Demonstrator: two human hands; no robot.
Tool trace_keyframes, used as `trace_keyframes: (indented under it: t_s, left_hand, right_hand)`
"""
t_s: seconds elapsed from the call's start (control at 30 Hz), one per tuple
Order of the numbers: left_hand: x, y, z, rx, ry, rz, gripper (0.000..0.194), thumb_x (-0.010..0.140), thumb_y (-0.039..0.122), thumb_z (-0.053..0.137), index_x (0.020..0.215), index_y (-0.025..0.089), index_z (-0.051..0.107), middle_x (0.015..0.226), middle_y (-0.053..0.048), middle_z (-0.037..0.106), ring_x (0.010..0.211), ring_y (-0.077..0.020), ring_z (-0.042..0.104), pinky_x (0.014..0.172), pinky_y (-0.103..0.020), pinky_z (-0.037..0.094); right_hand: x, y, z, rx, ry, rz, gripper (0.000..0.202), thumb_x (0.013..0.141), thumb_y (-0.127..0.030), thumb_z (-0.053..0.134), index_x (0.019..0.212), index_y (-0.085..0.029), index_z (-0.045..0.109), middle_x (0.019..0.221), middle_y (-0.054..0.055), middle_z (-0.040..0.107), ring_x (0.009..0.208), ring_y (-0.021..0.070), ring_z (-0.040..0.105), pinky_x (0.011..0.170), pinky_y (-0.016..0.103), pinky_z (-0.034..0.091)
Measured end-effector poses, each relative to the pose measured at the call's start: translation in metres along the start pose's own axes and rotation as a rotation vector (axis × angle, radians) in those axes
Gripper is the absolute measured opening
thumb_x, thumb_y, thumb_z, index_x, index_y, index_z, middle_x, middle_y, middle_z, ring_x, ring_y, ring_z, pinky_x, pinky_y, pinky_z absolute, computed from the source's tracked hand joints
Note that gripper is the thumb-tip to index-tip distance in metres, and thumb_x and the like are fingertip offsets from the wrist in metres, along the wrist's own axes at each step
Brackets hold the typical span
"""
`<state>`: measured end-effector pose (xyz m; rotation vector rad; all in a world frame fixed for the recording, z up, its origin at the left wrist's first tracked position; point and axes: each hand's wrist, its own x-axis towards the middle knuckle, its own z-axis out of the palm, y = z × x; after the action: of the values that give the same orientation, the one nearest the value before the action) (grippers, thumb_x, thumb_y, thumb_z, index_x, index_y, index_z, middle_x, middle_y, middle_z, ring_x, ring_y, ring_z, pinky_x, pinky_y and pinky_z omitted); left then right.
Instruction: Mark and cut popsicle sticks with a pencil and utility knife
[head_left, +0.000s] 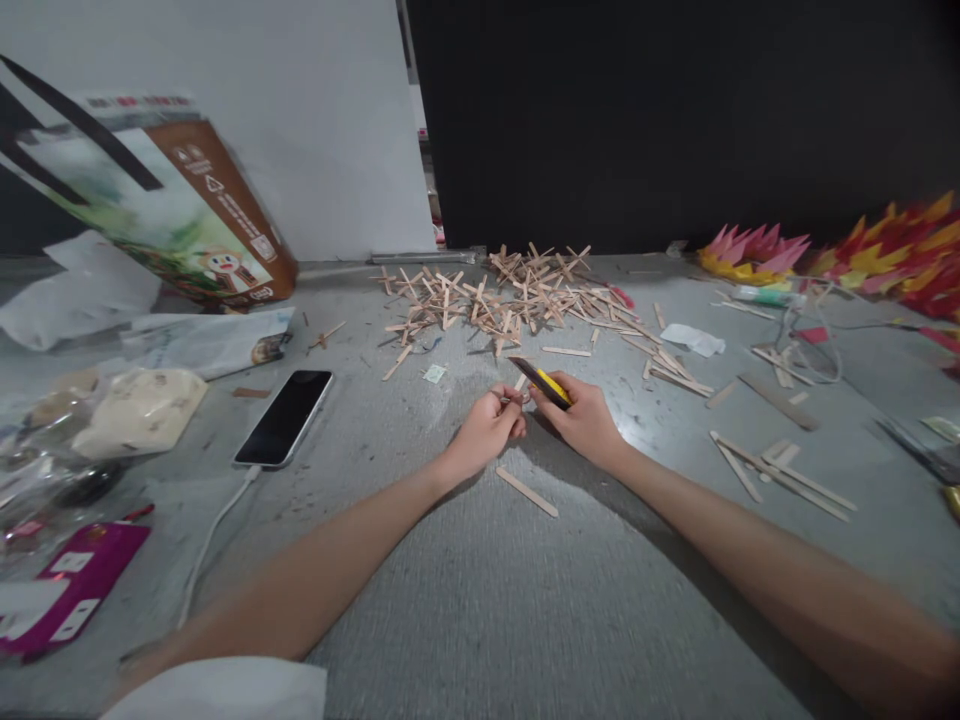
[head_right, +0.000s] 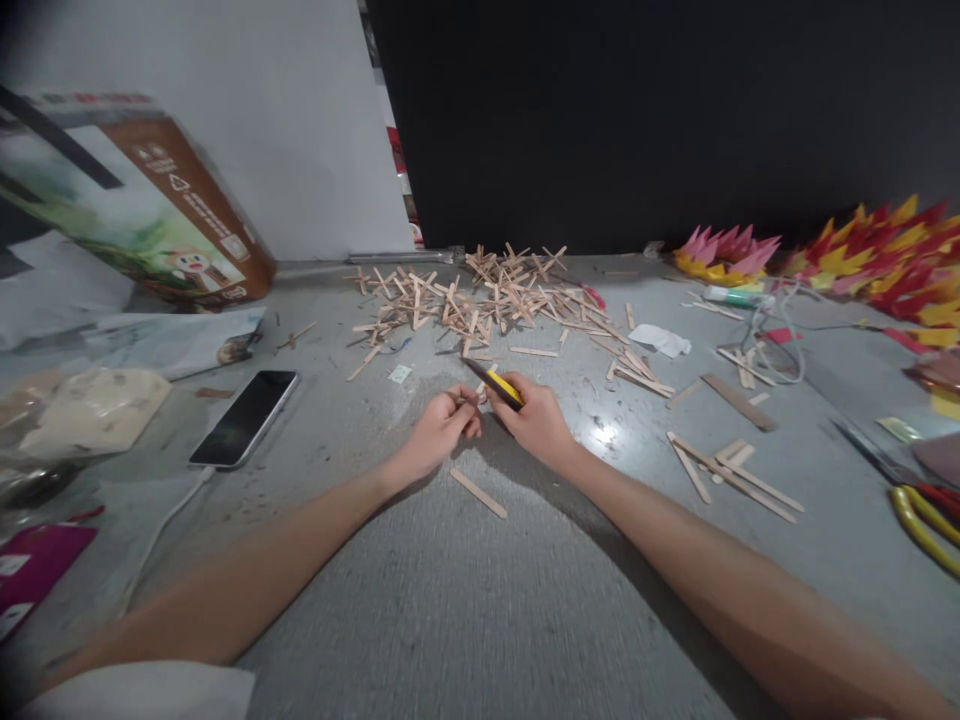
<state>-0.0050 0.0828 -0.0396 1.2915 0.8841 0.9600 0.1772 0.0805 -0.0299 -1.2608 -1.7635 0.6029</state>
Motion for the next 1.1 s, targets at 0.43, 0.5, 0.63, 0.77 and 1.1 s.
trace_keyframes:
  t_s: [0.43,0.5,0.63,0.77,1.1]
  left_hand:
    - [0.006,0.005,-0.005,-0.210,0.171,0.013,0.021,0.091,0.036,0.071,0.087,0.020,0.057,0.048,0.009,0.047,0.057,-0.0112,0.054,0.065,-0.025,0.041]
    - [0.009,0.004,-0.007,-0.264,0.228,0.022,0.021,0.088,0.033,0.075,0.086,0.019,0.058,0.049,0.010,0.047,0.055,-0.0099,0.052,0.063,-0.024,0.041]
    - [0.009,0.003,-0.008,-0.247,0.170,0.026,0.026,0.080,0.031,0.082,0.087,0.017,0.060,0.059,0.006,0.057,0.056,-0.0087,0.054,0.060,-0.023,0.041]
    - [0.002,0.005,-0.006,-0.097,0.079,0.023,0.034,0.081,0.038,0.083,0.092,0.018,0.058,0.069,0.001,0.068,0.057,-0.0104,0.058,0.057,-0.024,0.041]
    - [0.003,0.004,-0.002,-0.146,0.077,0.053,0.023,0.101,0.043,0.054,0.094,0.021,0.051,0.053,0.005,0.060,0.060,-0.0175,0.067,0.070,-0.031,0.053]
  right_hand:
    - [0.002,-0.002,-0.002,0.022,0.060,0.108,0.037,0.093,-0.052,0.063,0.072,-0.022,0.055,0.062,-0.004,0.046,0.058,0.0148,0.043,0.055,0.027,0.034]
    - [0.001,-0.003,-0.002,0.007,0.016,0.091,0.038,0.094,-0.053,0.062,0.072,-0.022,0.056,0.062,-0.003,0.047,0.058,0.0151,0.044,0.055,0.027,0.034]
    - [0.000,-0.001,-0.002,0.004,-0.023,0.078,0.038,0.094,-0.054,0.061,0.075,-0.021,0.061,0.064,-0.002,0.053,0.061,0.0162,0.049,0.057,0.027,0.038]
    - [0.001,0.000,-0.001,0.048,-0.033,0.080,0.034,0.094,-0.052,0.062,0.083,-0.020,0.067,0.072,0.000,0.063,0.067,0.0180,0.056,0.062,0.028,0.043]
    - [0.002,-0.003,-0.001,0.047,-0.038,0.108,0.035,0.094,-0.052,0.061,0.078,-0.021,0.063,0.061,-0.002,0.056,0.059,0.0167,0.051,0.058,0.028,0.041]
